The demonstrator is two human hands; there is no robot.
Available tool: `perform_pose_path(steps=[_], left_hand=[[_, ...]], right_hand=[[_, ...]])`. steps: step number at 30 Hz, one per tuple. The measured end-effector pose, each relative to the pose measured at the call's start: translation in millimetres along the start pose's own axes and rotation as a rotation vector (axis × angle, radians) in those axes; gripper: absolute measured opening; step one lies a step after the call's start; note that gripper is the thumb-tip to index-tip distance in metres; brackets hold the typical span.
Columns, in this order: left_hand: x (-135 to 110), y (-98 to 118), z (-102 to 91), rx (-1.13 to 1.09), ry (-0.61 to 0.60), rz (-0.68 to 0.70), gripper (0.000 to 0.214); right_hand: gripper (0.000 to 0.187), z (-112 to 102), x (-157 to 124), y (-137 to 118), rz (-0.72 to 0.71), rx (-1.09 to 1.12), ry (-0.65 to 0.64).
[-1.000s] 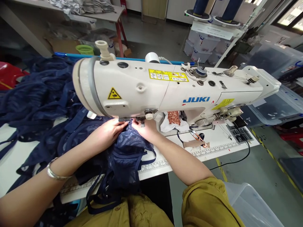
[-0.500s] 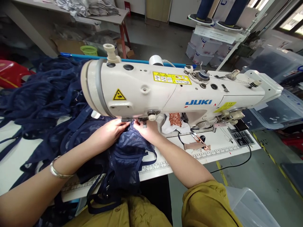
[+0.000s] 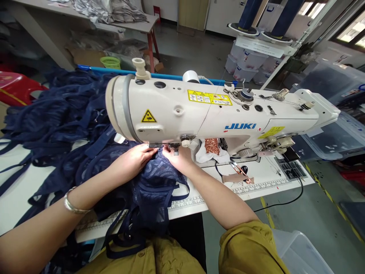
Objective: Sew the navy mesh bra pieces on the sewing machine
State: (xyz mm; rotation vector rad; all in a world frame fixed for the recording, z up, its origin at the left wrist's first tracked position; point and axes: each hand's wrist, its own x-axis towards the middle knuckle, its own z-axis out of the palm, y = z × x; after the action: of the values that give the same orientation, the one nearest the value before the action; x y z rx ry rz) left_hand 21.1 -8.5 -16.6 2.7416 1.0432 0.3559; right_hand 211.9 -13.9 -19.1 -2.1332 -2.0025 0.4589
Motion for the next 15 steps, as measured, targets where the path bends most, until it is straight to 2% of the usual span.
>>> perform_pose_path(steps=[9,15], left_hand=[[-0.6,4.1,-3.6,0.07,0.023,-0.01,0.036],[-0.7,7.4,-6.7,0.181,0.071,0.025,0.032]], right_hand=[[0.035,1.4,-2.4,2.9,-0.042,0.006,0.043],[0.038,5.0,0.3,3.0,-0.009,-0.018,0.035]])
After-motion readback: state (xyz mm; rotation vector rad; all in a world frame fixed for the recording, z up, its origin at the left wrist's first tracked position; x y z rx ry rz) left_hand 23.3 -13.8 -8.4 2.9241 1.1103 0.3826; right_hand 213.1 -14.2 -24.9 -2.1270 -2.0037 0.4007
